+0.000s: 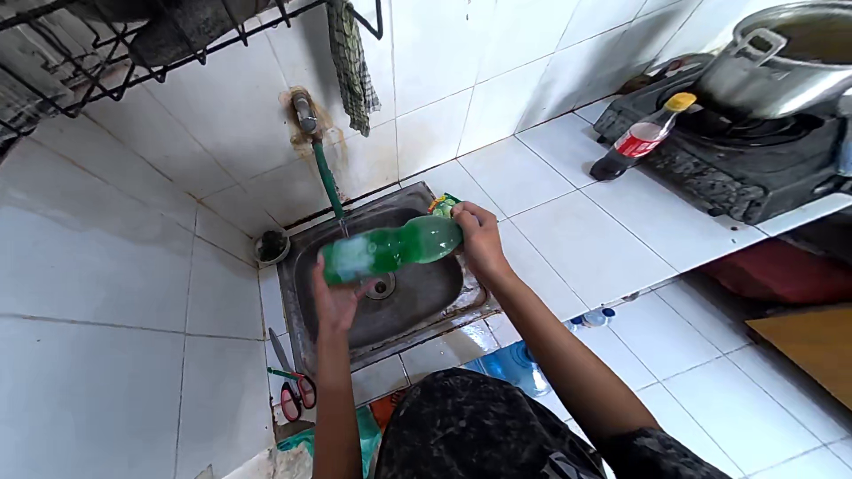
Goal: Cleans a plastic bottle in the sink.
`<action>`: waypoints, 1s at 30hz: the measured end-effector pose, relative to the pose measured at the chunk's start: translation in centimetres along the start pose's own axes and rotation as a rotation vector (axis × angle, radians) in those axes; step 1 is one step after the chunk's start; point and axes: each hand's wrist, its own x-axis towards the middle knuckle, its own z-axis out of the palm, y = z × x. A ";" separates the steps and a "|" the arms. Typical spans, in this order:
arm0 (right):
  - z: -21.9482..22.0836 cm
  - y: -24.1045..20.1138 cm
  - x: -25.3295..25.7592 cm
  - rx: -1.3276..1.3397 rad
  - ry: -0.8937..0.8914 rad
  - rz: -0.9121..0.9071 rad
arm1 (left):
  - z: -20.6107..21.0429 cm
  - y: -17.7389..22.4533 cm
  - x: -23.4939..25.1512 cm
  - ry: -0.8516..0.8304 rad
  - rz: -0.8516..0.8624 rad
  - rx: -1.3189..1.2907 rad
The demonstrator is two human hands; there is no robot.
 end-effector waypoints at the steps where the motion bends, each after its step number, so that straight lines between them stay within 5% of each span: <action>1: -0.4 -0.7 0.1 -0.116 -0.042 -0.066 | -0.4 -1.0 -0.2 0.018 -0.047 -0.019; 7: 0.4 -4.8 -0.7 -0.608 -0.290 -0.378 | -1.2 -6.6 -0.8 0.086 -0.303 -0.137; 15: 0.9 -4.1 -0.4 -0.655 -0.354 -0.403 | -2.0 -7.6 -1.2 0.091 -0.329 -0.148; 20: -0.7 -0.2 0.7 -0.445 -0.239 -0.100 | -1.8 -3.6 -2.3 0.163 -0.163 0.151; 30: 2.9 9.0 -2.9 0.372 -0.303 0.748 | 2.1 4.0 -2.7 0.107 0.587 0.954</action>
